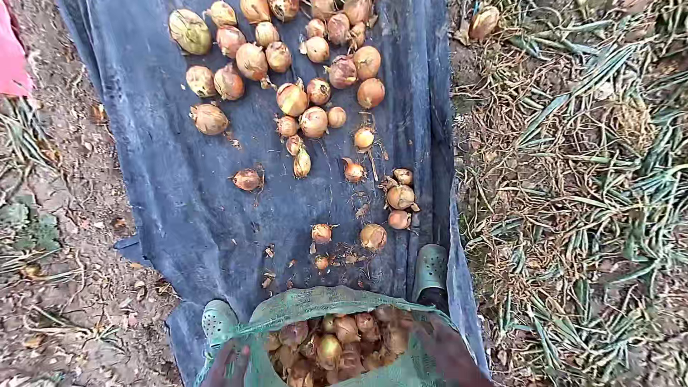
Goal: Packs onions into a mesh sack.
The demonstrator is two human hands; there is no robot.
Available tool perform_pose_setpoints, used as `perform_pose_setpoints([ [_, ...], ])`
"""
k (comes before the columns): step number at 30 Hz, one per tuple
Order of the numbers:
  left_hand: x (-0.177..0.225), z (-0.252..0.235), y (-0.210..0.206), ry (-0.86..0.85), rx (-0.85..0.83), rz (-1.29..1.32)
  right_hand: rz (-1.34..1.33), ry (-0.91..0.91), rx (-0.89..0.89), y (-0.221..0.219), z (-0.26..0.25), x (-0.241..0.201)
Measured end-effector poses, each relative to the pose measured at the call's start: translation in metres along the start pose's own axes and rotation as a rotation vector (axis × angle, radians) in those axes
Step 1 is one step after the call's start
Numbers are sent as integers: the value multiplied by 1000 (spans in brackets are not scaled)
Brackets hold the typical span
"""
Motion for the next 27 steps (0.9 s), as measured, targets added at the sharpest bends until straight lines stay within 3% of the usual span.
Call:
perform_pose_setpoints([
  [2,7,-29,-7,45,-3,39,-6,32,64,-4,-39,-6],
  [4,9,-28,-19,31,-73,-38,22,67,22,-14,-50,-3],
  [6,11,-22,-29,-8,-126,-124,52,82,-49,-26,-48,7],
  [9,44,-50,-52,-166,-89,-131,46,75,-68,-4,-68,9],
  [12,110,-109,-90,-432,122,-251,-54,161,283,32,-96,-41],
  [14,133,-160,-127,-446,124,-441,-26,273,473,36,-121,-91],
  [18,125,-211,-211,-31,-150,-755,231,194,327,-2,-184,-155],
  [21,122,-210,-232,62,-148,-694,59,180,238,-9,-184,-157],
  [23,115,-207,-219,-14,-87,-524,-61,361,-188,-8,-163,-145],
  [24,111,-201,-210,-119,-56,-440,-18,463,-427,-3,-155,-141],
  [25,105,-188,-200,-253,-65,-406,37,517,-538,5,-147,-137],
  [26,98,-170,-190,-380,-171,-427,44,520,-491,17,-143,-132],
  [27,94,-151,-180,-452,-389,-494,21,488,-306,34,-145,-126],
])
Point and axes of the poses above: each hand's wrist, its own z-axis away from the middle knuckle, its own y-axis out of the back of the hand, x = y × z, the point moved 2 cm from there along -z, towards the middle knuckle, and after that the axes turned 8 degrees about z, right-handed, at the moved point
